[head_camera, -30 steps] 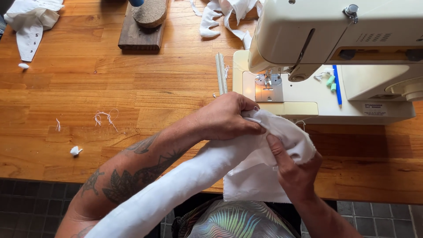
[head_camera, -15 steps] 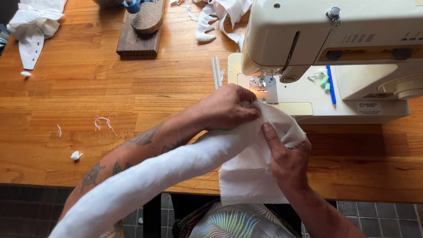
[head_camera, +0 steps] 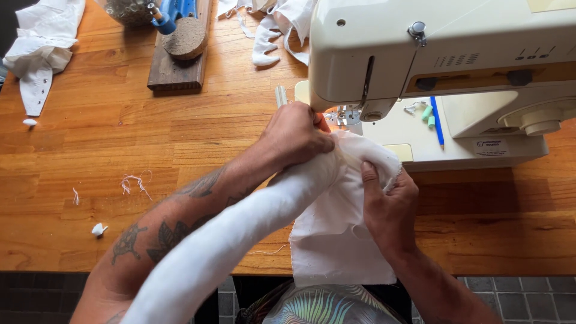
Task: Sewing a white fabric object using a sewing machine and trimming threads with snips
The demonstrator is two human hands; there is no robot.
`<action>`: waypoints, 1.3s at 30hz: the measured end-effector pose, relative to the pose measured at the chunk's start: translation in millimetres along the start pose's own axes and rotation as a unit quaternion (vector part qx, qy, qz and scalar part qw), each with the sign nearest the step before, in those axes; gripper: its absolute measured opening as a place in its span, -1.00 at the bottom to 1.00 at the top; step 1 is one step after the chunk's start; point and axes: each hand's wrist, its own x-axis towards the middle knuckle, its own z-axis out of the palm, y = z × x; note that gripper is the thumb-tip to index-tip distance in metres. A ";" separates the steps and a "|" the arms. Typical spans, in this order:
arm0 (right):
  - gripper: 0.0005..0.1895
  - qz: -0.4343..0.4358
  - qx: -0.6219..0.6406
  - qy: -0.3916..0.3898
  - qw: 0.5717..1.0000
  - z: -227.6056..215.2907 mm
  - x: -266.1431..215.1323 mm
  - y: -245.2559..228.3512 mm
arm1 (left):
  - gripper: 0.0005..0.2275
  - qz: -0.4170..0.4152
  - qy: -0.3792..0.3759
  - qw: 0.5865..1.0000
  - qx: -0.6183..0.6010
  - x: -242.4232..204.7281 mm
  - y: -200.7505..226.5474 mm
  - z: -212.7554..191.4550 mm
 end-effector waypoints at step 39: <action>-0.24 -0.395 -0.387 -0.126 0.824 11.4 26.2 -3.4 | 0.51 0.147 0.181 0.972 0.002 70.8 -81.1 19.1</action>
